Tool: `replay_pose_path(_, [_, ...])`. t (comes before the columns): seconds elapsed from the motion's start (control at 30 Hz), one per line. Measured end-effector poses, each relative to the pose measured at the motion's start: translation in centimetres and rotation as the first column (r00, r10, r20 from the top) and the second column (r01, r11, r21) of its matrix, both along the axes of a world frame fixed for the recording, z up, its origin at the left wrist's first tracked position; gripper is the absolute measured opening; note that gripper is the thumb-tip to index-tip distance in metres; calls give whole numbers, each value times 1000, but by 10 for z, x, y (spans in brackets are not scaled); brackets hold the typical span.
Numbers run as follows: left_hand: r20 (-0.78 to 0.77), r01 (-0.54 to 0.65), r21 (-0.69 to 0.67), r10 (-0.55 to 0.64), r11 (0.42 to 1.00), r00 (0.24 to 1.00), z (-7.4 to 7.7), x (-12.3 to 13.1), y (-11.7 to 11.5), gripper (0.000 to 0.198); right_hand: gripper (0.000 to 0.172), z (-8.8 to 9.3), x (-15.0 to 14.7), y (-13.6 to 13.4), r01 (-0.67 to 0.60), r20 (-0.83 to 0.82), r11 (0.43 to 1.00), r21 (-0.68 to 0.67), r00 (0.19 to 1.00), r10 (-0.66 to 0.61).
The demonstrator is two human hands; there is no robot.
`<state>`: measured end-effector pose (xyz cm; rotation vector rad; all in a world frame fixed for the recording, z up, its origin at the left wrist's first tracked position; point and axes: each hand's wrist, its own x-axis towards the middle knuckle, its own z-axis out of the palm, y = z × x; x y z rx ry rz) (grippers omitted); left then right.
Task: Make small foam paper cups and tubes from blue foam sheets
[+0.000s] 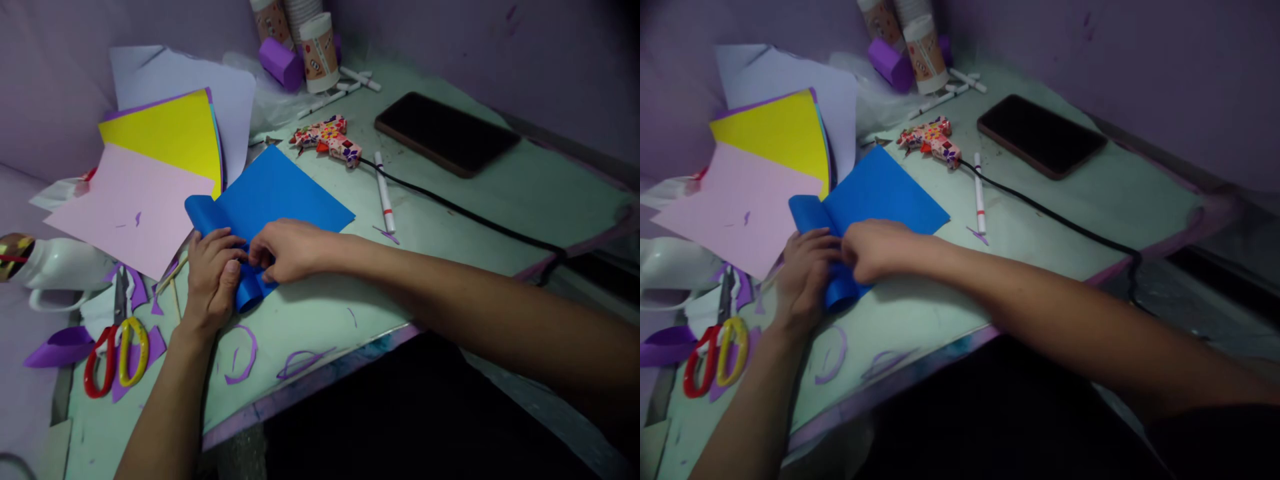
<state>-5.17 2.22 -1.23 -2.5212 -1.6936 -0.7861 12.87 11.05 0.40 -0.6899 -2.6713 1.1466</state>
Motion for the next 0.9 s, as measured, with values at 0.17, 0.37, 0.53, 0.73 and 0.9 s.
replay_pose_path(0.17, [-8,-16,-4,16,1000,1000,0,2,2,26,55,-4,-1,-17,-1,-37,971,241,999,10])
replay_pose_path(0.37, [-17,-17,-4,17,1000,1000,0,2,0,31,27,-5,0,-38,41,10,925,379,999,-48])
replay_pose_path(0.53, [3,-38,11,38,999,999,-6,0,0,35,20,-4,0,-44,127,97,966,226,983,-153])
replay_pose_path(0.73, [-20,-74,27,74,997,997,-11,1,-2,36,20,-7,-5,-41,213,176,977,27,961,-214])
replay_pose_path(0.9, [-54,-111,32,112,993,992,-12,3,-3,38,19,-12,-7,-39,238,198,939,-247,961,-191])
